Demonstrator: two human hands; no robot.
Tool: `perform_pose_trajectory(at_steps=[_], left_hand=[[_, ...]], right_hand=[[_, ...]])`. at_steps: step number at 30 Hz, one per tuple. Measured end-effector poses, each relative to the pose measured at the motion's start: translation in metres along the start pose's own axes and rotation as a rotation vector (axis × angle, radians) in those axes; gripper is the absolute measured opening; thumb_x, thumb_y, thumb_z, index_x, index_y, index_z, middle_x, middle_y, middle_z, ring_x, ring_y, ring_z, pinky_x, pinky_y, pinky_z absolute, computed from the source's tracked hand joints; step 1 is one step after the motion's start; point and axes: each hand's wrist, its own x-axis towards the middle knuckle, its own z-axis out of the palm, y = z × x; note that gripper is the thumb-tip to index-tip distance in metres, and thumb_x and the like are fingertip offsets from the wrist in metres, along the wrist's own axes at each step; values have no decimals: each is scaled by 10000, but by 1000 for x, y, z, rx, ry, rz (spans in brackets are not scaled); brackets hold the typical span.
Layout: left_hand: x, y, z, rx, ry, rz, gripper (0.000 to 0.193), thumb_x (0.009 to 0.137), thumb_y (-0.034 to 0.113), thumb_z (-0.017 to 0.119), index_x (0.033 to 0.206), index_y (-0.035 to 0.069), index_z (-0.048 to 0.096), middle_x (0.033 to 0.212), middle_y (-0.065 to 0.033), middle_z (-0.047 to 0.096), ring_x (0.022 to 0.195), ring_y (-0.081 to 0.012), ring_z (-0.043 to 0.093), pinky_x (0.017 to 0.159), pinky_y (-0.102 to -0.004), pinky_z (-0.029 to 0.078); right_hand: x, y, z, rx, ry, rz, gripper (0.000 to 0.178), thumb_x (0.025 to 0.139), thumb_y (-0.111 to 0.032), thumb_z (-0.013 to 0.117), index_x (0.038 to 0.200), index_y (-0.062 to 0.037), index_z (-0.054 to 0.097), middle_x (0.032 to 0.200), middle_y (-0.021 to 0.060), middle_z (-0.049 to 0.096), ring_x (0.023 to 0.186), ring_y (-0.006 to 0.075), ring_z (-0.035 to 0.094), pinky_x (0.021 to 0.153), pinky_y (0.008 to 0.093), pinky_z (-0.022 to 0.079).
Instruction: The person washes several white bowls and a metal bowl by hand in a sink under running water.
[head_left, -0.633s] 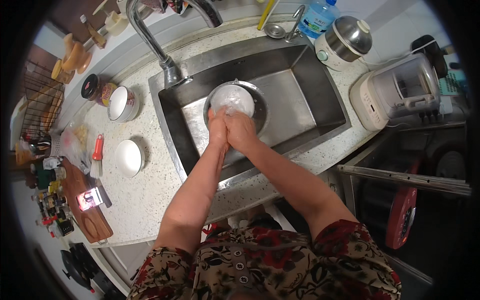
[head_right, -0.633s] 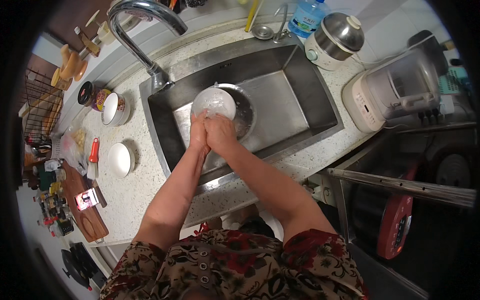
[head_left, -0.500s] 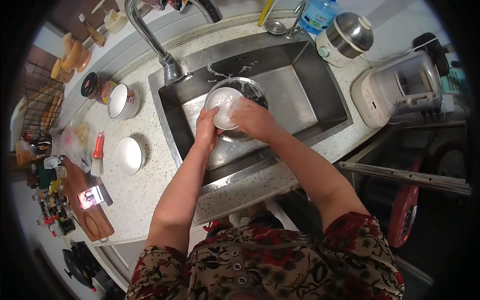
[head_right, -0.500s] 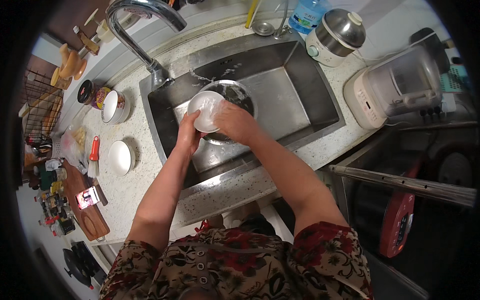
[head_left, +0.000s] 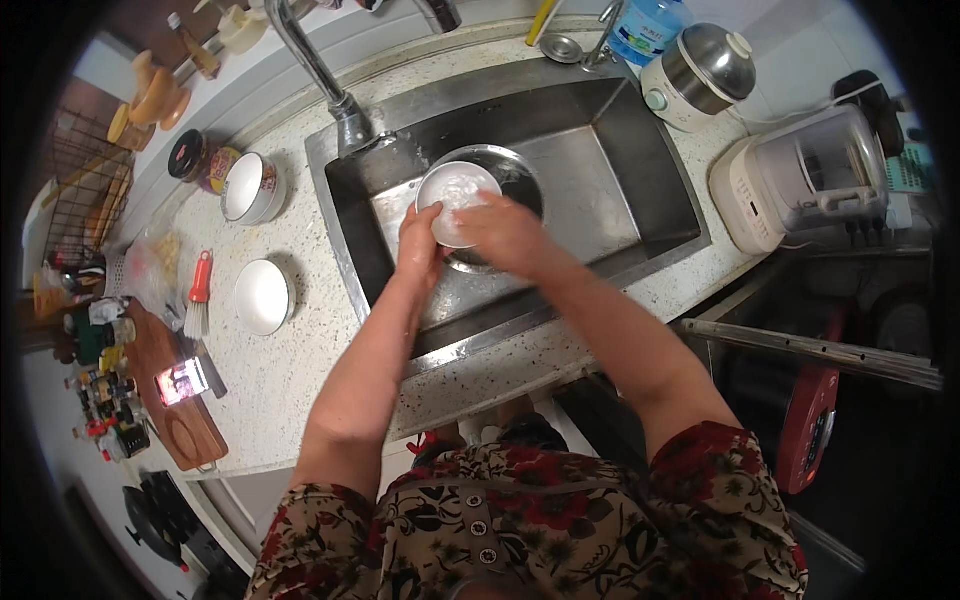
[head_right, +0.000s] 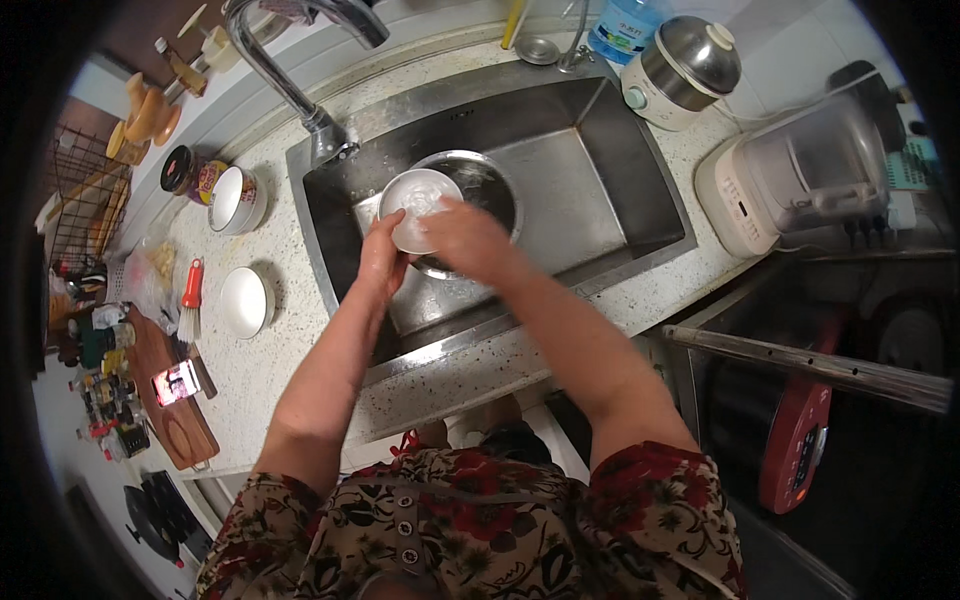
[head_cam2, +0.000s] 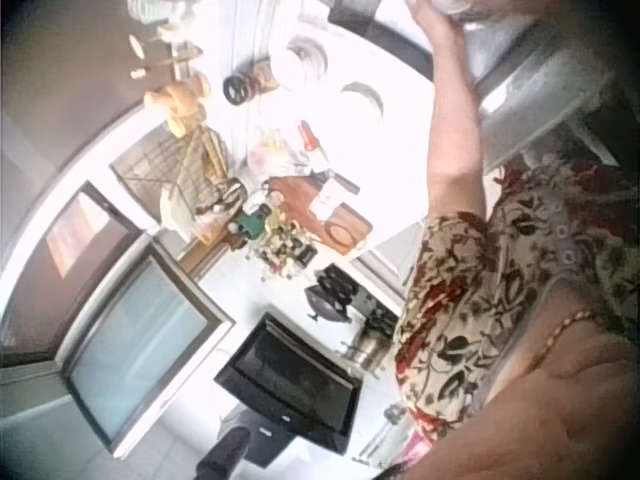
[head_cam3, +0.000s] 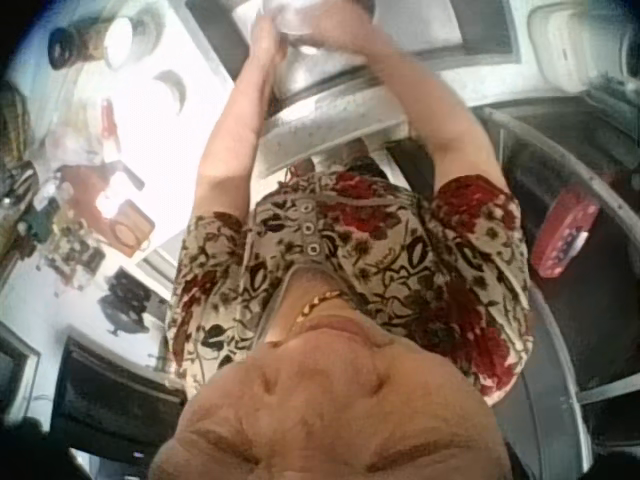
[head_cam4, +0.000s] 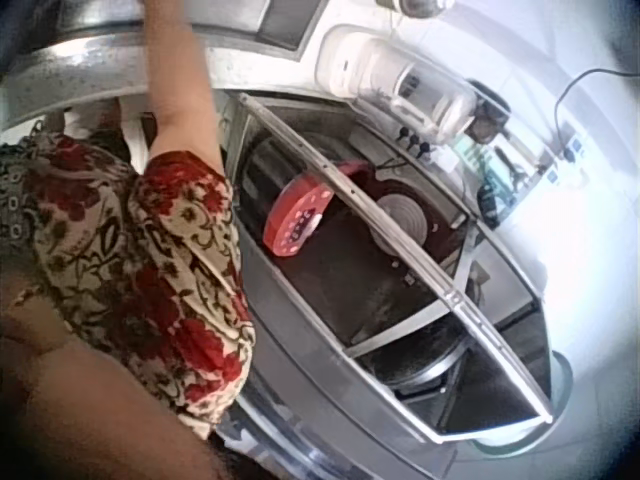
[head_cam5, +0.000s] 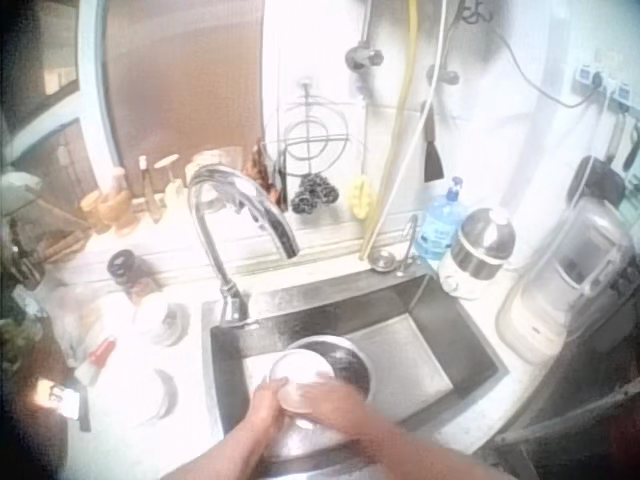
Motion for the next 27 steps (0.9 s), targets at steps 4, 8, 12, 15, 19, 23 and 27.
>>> perform_pose_trajectory(at_steps=[4, 8, 12, 15, 19, 23, 27], left_hand=[[-7, -14, 23, -133, 110, 152, 342, 885, 219, 546, 1190, 78, 478, 1033, -105, 581, 917, -192, 586, 742, -343, 499], [-3, -8, -10, -24, -6, 3, 408, 883, 207, 562, 1247, 73, 438, 1090, -120, 571, 938, -208, 580, 772, -352, 494], [-12, -21, 18, -110, 107, 186, 400, 905, 230, 550, 1244, 72, 409, 1071, -126, 568, 959, -228, 571, 825, -390, 479], [-13, -9, 5, -45, 21, 69, 370, 908, 248, 523, 1217, 70, 425, 1056, -115, 571, 959, -213, 578, 766, -366, 499], [-10, -13, 6, -25, 40, 120, 370, 874, 271, 533, 1183, 86, 448, 1047, -100, 565, 936, -214, 587, 675, -370, 521], [-21, -10, 10, -53, 72, 39, 385, 863, 200, 524, 1223, 86, 448, 1040, -106, 582, 916, -198, 598, 667, -335, 530], [-28, -6, 7, 19, 73, 130, 361, 850, 172, 526, 1193, 75, 473, 1021, -94, 592, 888, -186, 602, 641, -302, 524]], right_hand=[[26, -44, 8, -105, -517, 722, 156, 773, -142, 590, 895, -90, 671, 951, 85, 676, 903, 262, 634, 919, 415, 460], [6, -19, -4, 16, -81, 68, 104, 746, -144, 590, 802, -92, 660, 869, 110, 674, 858, 297, 627, 787, 424, 479], [26, -47, 5, -64, -512, 627, 131, 741, -142, 614, 856, -92, 654, 982, 72, 668, 917, 268, 620, 899, 405, 460], [-4, -29, 14, 19, -94, 260, 139, 732, -119, 595, 847, -75, 660, 914, 95, 672, 876, 291, 625, 842, 405, 474], [16, -31, 7, 42, -294, 435, 143, 757, -124, 582, 855, -63, 666, 930, 104, 673, 918, 285, 627, 900, 421, 459], [0, -32, 8, -41, -241, 320, 179, 769, -112, 559, 912, -61, 653, 951, 123, 661, 914, 296, 620, 860, 415, 470], [6, -36, 3, 4, -326, 394, 264, 752, -123, 582, 998, -44, 642, 1018, 115, 661, 990, 294, 610, 929, 417, 441]])
